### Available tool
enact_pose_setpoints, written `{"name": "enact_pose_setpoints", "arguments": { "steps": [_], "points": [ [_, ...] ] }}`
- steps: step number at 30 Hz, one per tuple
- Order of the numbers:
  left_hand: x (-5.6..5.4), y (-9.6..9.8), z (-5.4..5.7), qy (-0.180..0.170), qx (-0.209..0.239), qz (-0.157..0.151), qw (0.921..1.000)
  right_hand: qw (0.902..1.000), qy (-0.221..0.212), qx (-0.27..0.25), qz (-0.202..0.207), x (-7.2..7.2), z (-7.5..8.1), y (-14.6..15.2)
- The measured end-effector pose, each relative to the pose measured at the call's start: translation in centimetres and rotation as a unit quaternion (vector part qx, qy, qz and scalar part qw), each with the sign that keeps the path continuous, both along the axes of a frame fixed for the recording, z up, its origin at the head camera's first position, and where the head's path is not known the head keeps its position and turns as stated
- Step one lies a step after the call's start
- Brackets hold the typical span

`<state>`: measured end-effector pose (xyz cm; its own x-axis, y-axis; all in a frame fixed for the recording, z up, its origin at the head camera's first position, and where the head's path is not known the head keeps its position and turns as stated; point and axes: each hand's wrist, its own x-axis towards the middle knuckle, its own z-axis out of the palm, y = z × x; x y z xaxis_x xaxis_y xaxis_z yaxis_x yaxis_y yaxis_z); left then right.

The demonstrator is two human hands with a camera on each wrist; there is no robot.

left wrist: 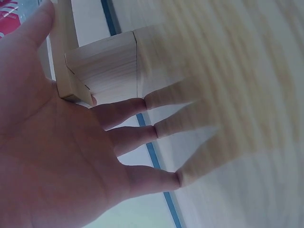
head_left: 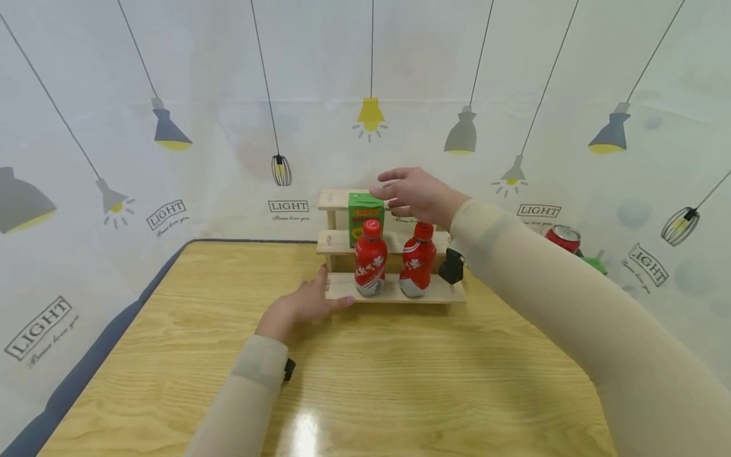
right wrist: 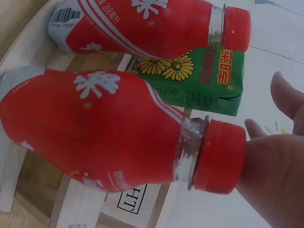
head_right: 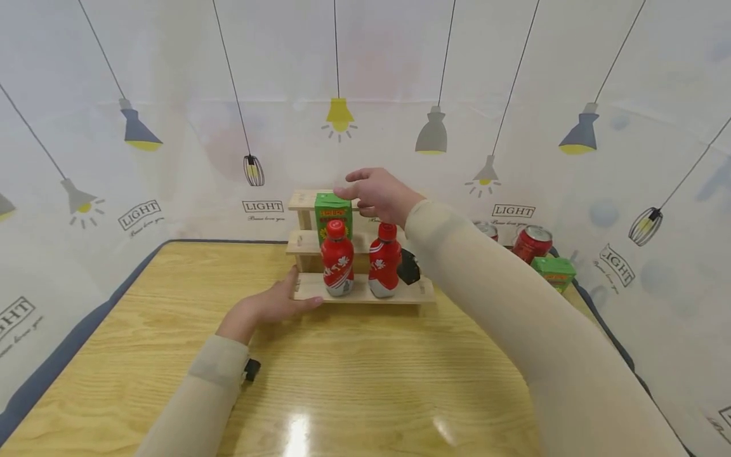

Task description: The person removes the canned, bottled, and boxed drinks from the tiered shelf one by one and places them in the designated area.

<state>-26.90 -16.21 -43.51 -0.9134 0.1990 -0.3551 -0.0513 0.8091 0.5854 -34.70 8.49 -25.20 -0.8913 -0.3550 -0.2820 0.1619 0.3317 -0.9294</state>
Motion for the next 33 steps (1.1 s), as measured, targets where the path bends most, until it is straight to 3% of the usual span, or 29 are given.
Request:
{"name": "enact_pose_setpoints", "arguments": {
  "steps": [12, 20, 33],
  "points": [
    [0.1, -0.1, 0.1, -0.001, 0.001, -0.002, 1.0, 0.9996, -0.02, 0.01, 0.014, -0.8, -1.1, -1.9],
    [0.1, 0.0, 0.3, -0.003, 0.002, -0.001, 1.0, 0.9976, -0.015, 0.067, 0.012, -1.2, -1.6, -3.0],
    [0.1, 0.0, 0.1, -0.003, 0.003, -0.003, 1.0, 0.9926, 0.045, 0.106, 0.036, -1.3, -1.1, -1.9]
  ]
}}
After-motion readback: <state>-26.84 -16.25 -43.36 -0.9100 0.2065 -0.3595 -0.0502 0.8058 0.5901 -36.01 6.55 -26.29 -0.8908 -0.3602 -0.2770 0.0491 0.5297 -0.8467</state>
